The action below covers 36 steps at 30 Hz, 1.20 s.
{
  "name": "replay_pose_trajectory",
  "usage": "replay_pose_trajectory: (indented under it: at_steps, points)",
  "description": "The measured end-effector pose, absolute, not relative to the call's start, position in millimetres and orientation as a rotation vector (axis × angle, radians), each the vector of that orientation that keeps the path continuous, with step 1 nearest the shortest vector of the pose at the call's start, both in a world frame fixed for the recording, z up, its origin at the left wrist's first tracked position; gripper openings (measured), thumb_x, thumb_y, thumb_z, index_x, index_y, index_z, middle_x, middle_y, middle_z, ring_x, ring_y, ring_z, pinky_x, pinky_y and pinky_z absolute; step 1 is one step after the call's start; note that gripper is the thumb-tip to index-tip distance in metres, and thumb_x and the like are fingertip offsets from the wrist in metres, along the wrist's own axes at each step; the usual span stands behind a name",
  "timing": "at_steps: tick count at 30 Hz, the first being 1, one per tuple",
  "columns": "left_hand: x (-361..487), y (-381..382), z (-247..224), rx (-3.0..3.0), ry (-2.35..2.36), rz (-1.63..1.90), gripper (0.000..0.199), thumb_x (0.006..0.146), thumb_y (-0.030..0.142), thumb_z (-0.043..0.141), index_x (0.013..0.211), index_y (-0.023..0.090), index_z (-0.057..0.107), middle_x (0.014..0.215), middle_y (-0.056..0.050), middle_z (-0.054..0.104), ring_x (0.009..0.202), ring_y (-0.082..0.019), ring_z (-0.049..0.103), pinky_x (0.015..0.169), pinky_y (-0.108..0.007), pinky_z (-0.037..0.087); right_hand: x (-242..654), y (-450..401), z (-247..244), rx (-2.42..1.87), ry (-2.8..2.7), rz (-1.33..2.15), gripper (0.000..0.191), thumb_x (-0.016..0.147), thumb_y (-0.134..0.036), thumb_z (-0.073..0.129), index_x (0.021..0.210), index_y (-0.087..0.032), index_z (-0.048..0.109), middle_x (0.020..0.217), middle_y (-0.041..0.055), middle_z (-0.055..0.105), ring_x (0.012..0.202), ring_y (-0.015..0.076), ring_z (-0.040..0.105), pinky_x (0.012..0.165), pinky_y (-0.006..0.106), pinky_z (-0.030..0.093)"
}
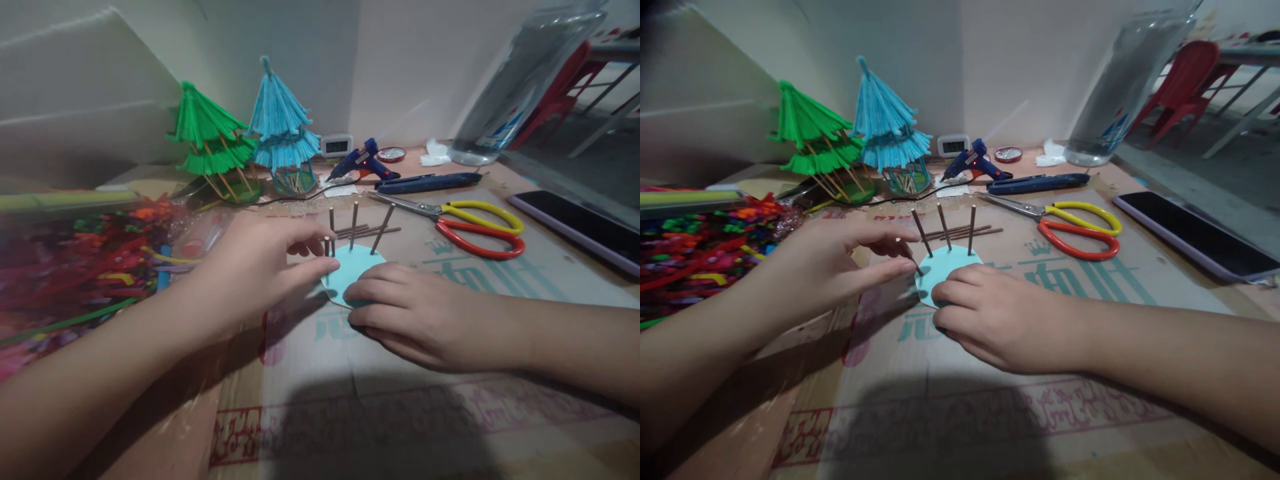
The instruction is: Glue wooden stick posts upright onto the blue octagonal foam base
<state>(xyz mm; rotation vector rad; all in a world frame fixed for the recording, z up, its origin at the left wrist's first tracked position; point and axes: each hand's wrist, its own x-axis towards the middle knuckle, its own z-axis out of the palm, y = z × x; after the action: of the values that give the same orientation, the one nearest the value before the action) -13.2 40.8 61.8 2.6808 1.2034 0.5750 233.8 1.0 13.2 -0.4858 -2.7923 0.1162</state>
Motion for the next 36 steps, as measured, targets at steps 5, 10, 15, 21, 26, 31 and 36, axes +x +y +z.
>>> replay_pose_trajectory:
  at_steps: [5, 10, 15, 21, 26, 31, 36]
  points:
    - [-20.1, 30.0, 81.5, 2.635, 1.28, 0.796, 0.028, 0.095, 0.044, 0.058, 0.115, 0.03, 0.072, 0.1, 0.003, 0.076, 0.087, -0.02, 0.07, 0.076, -0.028, 0.05, 233.8, 0.8, 13.9, -0.478, -2.786, 0.095, 0.026, 0.099, -0.016, 0.045, 0.109, -0.012, 0.069, 0.108, 0.0145, 0.068, 0.102, 0.025, 0.058, 0.088, 0.04, 0.048]
    - [-21.4, 34.6, 87.0, 2.593, 1.346, 0.808, 0.023, 0.095, 0.037, 0.056, 0.106, 0.027, 0.075, 0.096, 0.002, 0.076, 0.084, -0.019, 0.068, 0.078, -0.028, 0.051, 234.6, 0.9, 12.5, -0.475, -2.783, 0.074, 0.023, 0.099, -0.017, 0.047, 0.109, -0.013, 0.068, 0.11, 0.0144, 0.068, 0.103, 0.025, 0.058, 0.09, 0.04, 0.048]
    - [-23.8, 62.8, 57.2, 2.583, 1.293, 0.545, 0.021, 0.089, 0.028, 0.059, 0.103, 0.025, 0.075, 0.096, 0.001, 0.076, 0.089, -0.021, 0.069, 0.084, -0.034, 0.052, 235.9, 1.3, 9.1, -0.491, -2.762, 0.004, 0.019, 0.098, -0.017, 0.049, 0.104, -0.015, 0.067, 0.106, 0.0142, 0.068, 0.098, 0.0245, 0.059, 0.085, 0.039, 0.048]
    - [-16.0, 82.0, 11.8, 2.475, 1.146, 0.627, 0.023, 0.087, 0.024, 0.059, 0.109, 0.02, 0.063, 0.109, -0.005, 0.072, 0.1, -0.022, 0.067, 0.09, -0.037, 0.051, 238.5, 3.1, 6.1, -0.518, -2.734, -0.013, 0.017, 0.097, -0.013, 0.051, 0.104, -0.014, 0.066, 0.102, 0.0126, 0.067, 0.094, 0.0226, 0.058, 0.085, 0.036, 0.047]
    - [-12.4, 84.8, -6.2, 2.309, 1.072, 0.723, 0.013, 0.088, 0.026, 0.058, 0.1, 0.02, 0.057, 0.105, -0.006, 0.068, 0.1, -0.024, 0.065, 0.091, -0.042, 0.052, 239.5, 4.7, 3.6, -0.589, -2.737, 0.012, 0.019, 0.098, -0.01, 0.046, 0.101, -0.015, 0.065, 0.103, 0.0118, 0.066, 0.092, 0.0214, 0.056, 0.082, 0.034, 0.045]
    - [-12.0, 81.5, -8.1, 2.28, 1.014, 0.819, 0.013, 0.089, 0.024, 0.056, 0.101, 0.02, 0.058, 0.105, -0.006, 0.068, 0.099, -0.023, 0.064, 0.09, -0.04, 0.051, 241.5, 5.2, 10.7, -0.586, -2.796, -0.049, 0.024, 0.1, -0.011, 0.042, 0.1, -0.015, 0.065, 0.101, 0.0116, 0.067, 0.089, 0.0214, 0.056, 0.081, 0.034, 0.042]
    - [-10.0, 80.5, -1.7, 2.493, 0.923, 0.707, 0.01, 0.09, 0.026, 0.059, 0.092, 0.019, 0.064, 0.098, -0.006, 0.07, 0.098, -0.023, 0.063, 0.09, -0.039, 0.048, 247.1, 1.5, 24.3, -0.782, -2.866, -0.083, 0.026, 0.099, -0.011, 0.041, 0.093, -0.017, 0.065, 0.089, 0.0082, 0.064, 0.08, 0.0213, 0.053, 0.076, 0.035, 0.038]
